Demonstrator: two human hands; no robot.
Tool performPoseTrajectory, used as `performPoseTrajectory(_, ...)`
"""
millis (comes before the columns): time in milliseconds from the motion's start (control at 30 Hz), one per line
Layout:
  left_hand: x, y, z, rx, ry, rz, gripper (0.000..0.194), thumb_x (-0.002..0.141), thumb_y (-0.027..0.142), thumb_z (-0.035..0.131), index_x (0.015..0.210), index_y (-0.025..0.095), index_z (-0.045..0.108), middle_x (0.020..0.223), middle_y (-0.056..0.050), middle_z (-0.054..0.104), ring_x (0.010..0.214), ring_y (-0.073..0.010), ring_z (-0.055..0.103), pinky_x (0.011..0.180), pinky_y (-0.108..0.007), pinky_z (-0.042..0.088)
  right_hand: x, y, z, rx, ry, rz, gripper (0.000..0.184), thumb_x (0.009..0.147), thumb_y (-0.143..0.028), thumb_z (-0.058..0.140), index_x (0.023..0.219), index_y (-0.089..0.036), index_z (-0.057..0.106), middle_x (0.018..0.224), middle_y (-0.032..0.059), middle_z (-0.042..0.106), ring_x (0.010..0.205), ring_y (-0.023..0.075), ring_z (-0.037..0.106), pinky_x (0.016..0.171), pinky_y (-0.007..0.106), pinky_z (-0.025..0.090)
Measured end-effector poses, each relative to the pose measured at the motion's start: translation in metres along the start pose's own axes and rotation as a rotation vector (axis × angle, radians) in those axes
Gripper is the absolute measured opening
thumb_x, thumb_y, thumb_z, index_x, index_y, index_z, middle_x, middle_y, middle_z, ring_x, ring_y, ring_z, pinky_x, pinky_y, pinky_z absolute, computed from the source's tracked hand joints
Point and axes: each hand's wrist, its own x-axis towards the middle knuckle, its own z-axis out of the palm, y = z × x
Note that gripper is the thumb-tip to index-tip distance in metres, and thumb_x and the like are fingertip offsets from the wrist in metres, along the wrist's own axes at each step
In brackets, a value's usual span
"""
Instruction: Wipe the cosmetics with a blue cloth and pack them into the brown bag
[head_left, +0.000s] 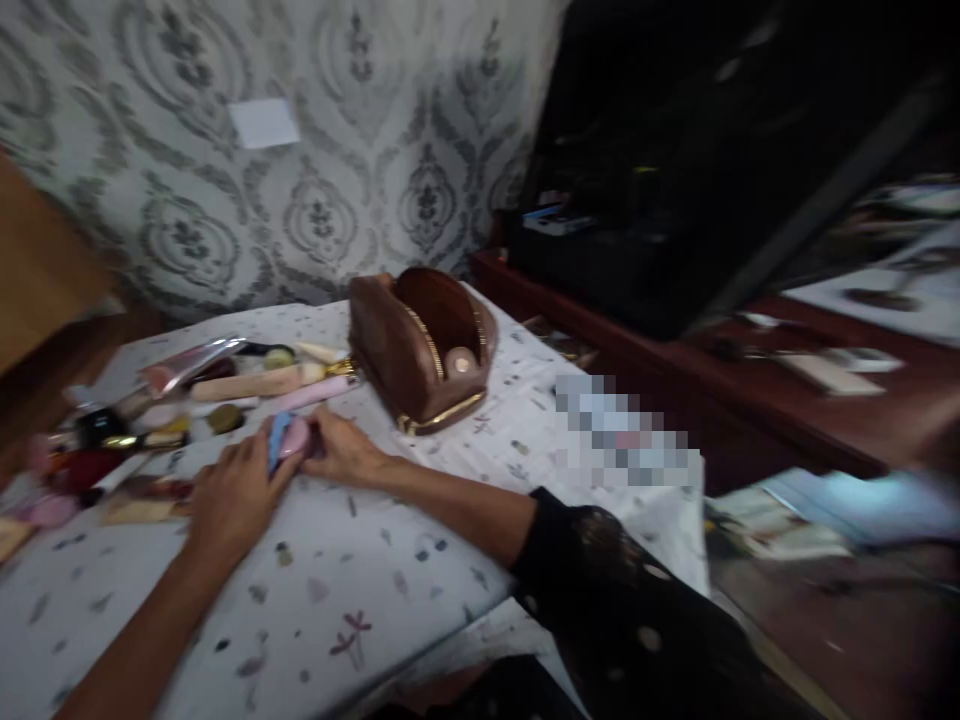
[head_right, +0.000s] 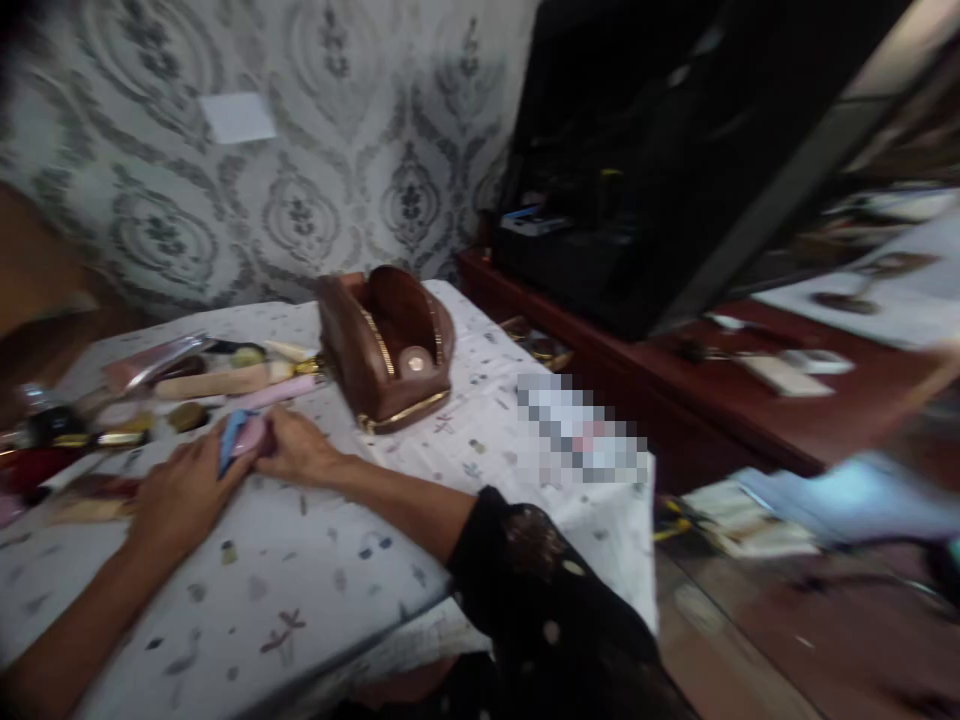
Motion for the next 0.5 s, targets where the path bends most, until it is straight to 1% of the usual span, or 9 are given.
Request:
performPoseTrajectory(100, 0.003, -0.003, 0.005, -0.043, -0.017, 0.026, 0.072, 0.093, 0.056, 0.012, 0.141, 0.011, 0.041, 0.112, -0.017, 0.068, 0.102, -0.0354, 0.063, 0.081, -0.047, 0.05, 0.001, 0.0, -0.004, -0.051, -0.054, 0.004, 0.047, 0.075, -0.032, 0.072, 0.113, -0.017, 0.048, 0.098, 0.0031, 0.063, 0.089, 0.0193, 0.062, 0.076, 0.028, 0.049)
performPoseTrajectory(167, 0.002, -0.004, 0.008, -0.064, -0.01, 0.031, 0.074, 0.092, 0.059, 0.007, 0.145, 0.016, 0.035, 0.115, -0.015, 0.067, 0.104, -0.0343, 0.062, 0.084, -0.046, 0.05, 0.001, 0.001, -0.006, -0.073, -0.054, 0.003, 0.053, 0.076, -0.035, 0.073, 0.118, -0.018, 0.047, 0.104, 0.0046, 0.064, 0.095, 0.0205, 0.063, 0.079, 0.028, 0.049)
performPoseTrajectory(200, 0.002, -0.005, 0.009, -0.07, 0.002, 0.035, 0.074, 0.091, 0.06, 0.005, 0.147, 0.018, 0.03, 0.115, -0.014, 0.066, 0.105, -0.0338, 0.062, 0.086, -0.046, 0.05, 0.002, 0.001, -0.006, -0.084, -0.049, -0.005, 0.056, 0.076, -0.036, 0.073, 0.121, -0.017, 0.046, 0.108, 0.0056, 0.064, 0.098, 0.0211, 0.063, 0.081, 0.029, 0.05)
performPoseTrajectory(267, 0.0, -0.006, 0.012, -0.079, 0.033, 0.051, 0.072, 0.092, 0.06, 0.005, 0.153, 0.024, 0.016, 0.113, -0.012, 0.065, 0.106, -0.0333, 0.061, 0.087, -0.045, 0.051, 0.003, 0.001, -0.006, -0.11, -0.046, -0.045, 0.058, 0.075, -0.037, 0.074, 0.122, -0.017, 0.046, 0.114, 0.0078, 0.064, 0.102, 0.0221, 0.062, 0.084, 0.029, 0.05)
performPoseTrajectory(367, -0.002, -0.006, 0.016, -0.085, 0.089, 0.102, 0.066, 0.093, 0.055, 0.003, 0.154, 0.032, -0.003, 0.11, -0.011, 0.064, 0.105, -0.034, 0.061, 0.087, -0.046, 0.05, 0.005, 0.002, -0.007, -0.176, -0.064, -0.104, 0.052, 0.076, -0.039, 0.074, 0.116, -0.015, 0.05, 0.113, 0.0098, 0.064, 0.104, 0.0236, 0.061, 0.088, 0.031, 0.05)
performPoseTrajectory(433, -0.002, -0.005, 0.017, -0.1, 0.12, 0.126, 0.064, 0.093, 0.053, 0.005, 0.153, 0.035, -0.007, 0.11, -0.011, 0.062, 0.105, -0.034, 0.061, 0.087, -0.046, 0.051, 0.005, 0.002, -0.009, -0.226, -0.083, -0.11, 0.048, 0.077, -0.041, 0.073, 0.113, -0.015, 0.053, 0.11, 0.0103, 0.065, 0.104, 0.0245, 0.061, 0.089, 0.033, 0.05)
performPoseTrajectory(500, -0.001, -0.004, 0.017, -0.131, 0.138, 0.129, 0.062, 0.094, 0.053, 0.009, 0.152, 0.04, -0.009, 0.11, -0.009, 0.062, 0.108, -0.0331, 0.061, 0.087, -0.046, 0.051, 0.005, 0.001, -0.01, -0.255, -0.09, -0.091, 0.048, 0.078, -0.044, 0.072, 0.112, -0.015, 0.055, 0.11, 0.0108, 0.064, 0.105, 0.0249, 0.06, 0.09, 0.033, 0.05)
